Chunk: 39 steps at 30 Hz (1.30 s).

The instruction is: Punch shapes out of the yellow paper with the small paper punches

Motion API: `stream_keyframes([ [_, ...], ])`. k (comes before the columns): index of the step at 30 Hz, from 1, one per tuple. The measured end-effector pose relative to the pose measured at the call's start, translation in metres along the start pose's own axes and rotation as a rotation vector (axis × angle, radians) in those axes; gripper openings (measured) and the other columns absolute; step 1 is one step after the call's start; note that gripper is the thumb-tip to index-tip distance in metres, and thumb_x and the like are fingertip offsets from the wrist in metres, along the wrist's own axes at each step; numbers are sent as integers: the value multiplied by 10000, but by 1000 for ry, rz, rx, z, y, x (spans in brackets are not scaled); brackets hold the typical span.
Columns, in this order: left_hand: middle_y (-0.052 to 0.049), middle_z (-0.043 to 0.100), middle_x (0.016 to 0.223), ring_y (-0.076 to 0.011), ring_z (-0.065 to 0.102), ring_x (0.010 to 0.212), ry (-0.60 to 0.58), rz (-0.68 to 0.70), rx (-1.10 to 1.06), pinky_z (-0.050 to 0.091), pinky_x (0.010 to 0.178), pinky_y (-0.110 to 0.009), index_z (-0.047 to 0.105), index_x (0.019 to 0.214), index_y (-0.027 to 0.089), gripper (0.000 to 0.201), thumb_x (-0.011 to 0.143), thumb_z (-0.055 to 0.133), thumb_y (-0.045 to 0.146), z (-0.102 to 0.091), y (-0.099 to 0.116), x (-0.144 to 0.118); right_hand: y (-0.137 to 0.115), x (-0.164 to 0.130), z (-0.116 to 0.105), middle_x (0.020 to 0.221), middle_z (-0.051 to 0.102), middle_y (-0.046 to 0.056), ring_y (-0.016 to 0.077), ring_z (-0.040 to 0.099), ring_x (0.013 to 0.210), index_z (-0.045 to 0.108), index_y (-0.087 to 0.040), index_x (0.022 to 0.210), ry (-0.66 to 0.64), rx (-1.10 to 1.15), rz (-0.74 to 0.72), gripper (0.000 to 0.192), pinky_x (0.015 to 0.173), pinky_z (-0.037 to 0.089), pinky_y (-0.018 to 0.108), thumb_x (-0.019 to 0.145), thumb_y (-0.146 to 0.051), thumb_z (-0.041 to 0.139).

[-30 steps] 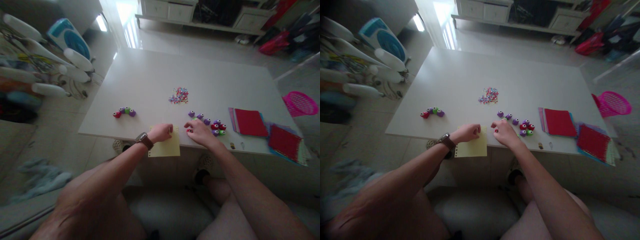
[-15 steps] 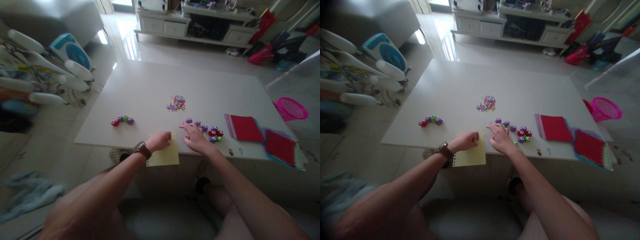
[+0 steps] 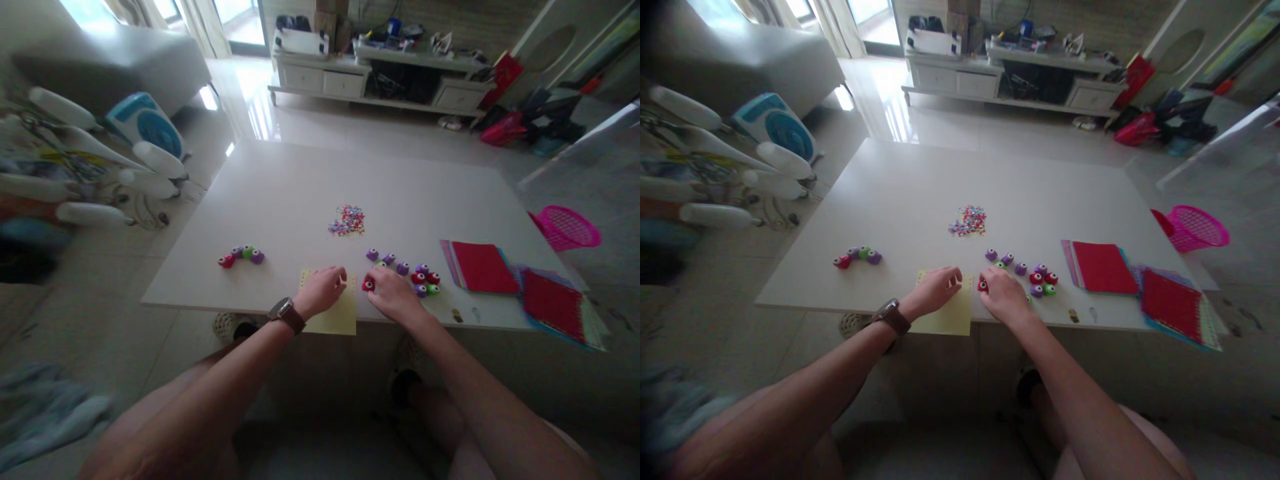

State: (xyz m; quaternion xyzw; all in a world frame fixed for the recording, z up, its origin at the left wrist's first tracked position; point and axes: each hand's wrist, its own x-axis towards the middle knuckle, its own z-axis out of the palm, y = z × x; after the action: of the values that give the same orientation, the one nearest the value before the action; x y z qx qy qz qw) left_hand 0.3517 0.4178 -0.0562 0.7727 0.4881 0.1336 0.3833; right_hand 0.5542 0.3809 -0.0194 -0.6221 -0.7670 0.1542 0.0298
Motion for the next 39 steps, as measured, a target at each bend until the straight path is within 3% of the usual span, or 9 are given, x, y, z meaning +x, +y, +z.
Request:
stream_keyframes([
  [2,-37,719,944,-165,658,838,-2,-42,-278,483,722,-283,620,977,210,170,925,621,372,4,5,3,-8,0,-2,961,647,57,209,612,900,629,-203,922,75,102,-43,139,779,439,311,829,-101,610],
  [5,-30,699,846,-153,656,757,-61,-66,-632,483,652,-264,597,936,183,398,796,777,509,7,9,6,-20,-2,-2,993,645,49,205,623,916,629,-208,981,137,240,-142,191,797,464,316,838,-82,620],
  [8,-27,691,782,-134,641,702,-85,-81,-723,471,632,-252,597,891,168,401,738,831,457,-1,5,7,-29,-6,1,1033,643,56,220,626,977,630,-217,1040,171,294,-229,217,849,493,344,873,-79,615],
  [11,-47,722,832,-139,644,704,-25,-141,-538,476,628,-257,624,922,171,315,756,809,364,-25,-10,3,-35,-10,7,1092,636,74,246,616,1052,625,-218,1117,209,319,-245,247,929,511,396,892,-116,637],
  [15,-62,746,892,-183,665,788,171,-228,65,502,732,-309,665,947,188,193,766,732,207,-70,-41,-9,-44,-18,18,1123,637,95,249,601,1090,642,-197,1091,108,303,-305,241,970,513,408,886,-77,601],
  [20,-99,730,1084,-240,681,1020,99,-367,469,510,886,-331,722,977,198,184,816,634,185,-106,-65,-28,-58,-29,28,1117,643,105,230,589,1071,653,-177,1006,-63,270,-402,205,946,509,372,885,-44,554],
  [29,-124,636,1217,-277,661,1029,101,-405,703,527,825,-380,772,1071,227,325,868,523,183,-113,-44,-43,-67,-30,36,1125,640,103,213,580,1042,644,-170,989,-162,221,-433,185,921,483,342,883,-47,555],
  [33,-110,677,1154,-261,667,1032,31,-384,626,518,862,-359,752,1030,205,295,851,519,194,-107,-48,-39,-66,-30,35,1120,640,106,213,580,1034,643,-164,982,-172,200,-431,168,910,478,338,894,-60,546],
  [39,-158,693,1167,-305,678,1051,44,-501,706,522,863,-391,745,974,167,279,859,495,206,-107,-54,-38,-64,-31,34,1099,646,98,217,579,1037,647,-166,959,-169,169,-434,142,910,471,332,890,-70,569],
])
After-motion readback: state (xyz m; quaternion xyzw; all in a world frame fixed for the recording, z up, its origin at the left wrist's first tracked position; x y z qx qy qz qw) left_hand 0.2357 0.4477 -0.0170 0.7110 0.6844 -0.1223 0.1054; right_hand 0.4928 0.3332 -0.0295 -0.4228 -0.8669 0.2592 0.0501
